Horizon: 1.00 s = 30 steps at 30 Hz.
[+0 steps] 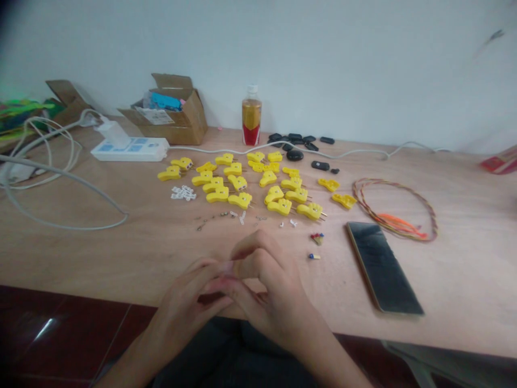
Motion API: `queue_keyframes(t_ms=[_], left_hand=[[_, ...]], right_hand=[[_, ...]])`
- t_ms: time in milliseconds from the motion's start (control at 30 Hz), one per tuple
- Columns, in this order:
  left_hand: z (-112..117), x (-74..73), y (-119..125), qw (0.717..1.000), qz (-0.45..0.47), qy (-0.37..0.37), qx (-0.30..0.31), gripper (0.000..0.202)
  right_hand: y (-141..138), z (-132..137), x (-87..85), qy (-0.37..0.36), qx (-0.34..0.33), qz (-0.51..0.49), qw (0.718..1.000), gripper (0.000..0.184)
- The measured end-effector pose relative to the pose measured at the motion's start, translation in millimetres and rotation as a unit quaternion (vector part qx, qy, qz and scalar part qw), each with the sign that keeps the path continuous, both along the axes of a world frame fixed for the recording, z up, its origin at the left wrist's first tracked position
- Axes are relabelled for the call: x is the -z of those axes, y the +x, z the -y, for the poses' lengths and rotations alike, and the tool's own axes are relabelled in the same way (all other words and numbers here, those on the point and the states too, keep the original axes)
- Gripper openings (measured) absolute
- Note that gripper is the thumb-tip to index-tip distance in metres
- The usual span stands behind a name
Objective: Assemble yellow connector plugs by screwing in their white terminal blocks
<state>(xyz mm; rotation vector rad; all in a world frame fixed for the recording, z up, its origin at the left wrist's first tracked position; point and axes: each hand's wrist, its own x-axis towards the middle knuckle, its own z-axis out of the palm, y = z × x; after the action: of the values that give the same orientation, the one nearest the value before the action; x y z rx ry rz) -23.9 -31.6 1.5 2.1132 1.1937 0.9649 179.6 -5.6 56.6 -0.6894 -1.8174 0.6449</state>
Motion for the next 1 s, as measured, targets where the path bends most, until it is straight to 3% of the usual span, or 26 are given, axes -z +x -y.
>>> queue_keyframes(t_ms=[167,367,533,600,733,833,1000], left_hand=[[0.8,2.4,0.0,1.000,-0.004,0.016,-0.014,0.045],[-0.6,-0.5,0.6,1.000,0.012,0.003,-0.008,0.026],[0.3,2.0,0.7,1.000,0.010,0.010,-0.007,0.037],[0.7,3.3,0.5,1.000,0.003,0.016,-0.012,0.037],[0.3,3.1,0.6,1.000,0.001,0.019,-0.019,0.032],[-0.6,1.3,0.9,1.000,0.010,0.008,-0.017,0.030],[-1.4,0.1,1.1,1.000,0.017,0.013,-0.007,0.044]], right_hand=[[5.3,5.5,-2.5,-0.081,-0.095,0.051,0.991,0.035],[-6.5,6.9,2.2,-0.037,0.000,-0.026,0.999,0.034],[6.5,6.3,4.5,-0.077,-0.065,0.049,0.994,0.033],[8.3,6.2,4.2,-0.095,-0.084,0.029,0.992,0.032],[-2.3,5.0,3.8,-0.038,-0.036,-0.054,0.997,0.029],[-5.3,4.1,3.5,0.009,0.010,-0.045,0.999,0.034],[7.9,1.3,2.7,-0.071,-0.067,0.049,0.994,0.028]])
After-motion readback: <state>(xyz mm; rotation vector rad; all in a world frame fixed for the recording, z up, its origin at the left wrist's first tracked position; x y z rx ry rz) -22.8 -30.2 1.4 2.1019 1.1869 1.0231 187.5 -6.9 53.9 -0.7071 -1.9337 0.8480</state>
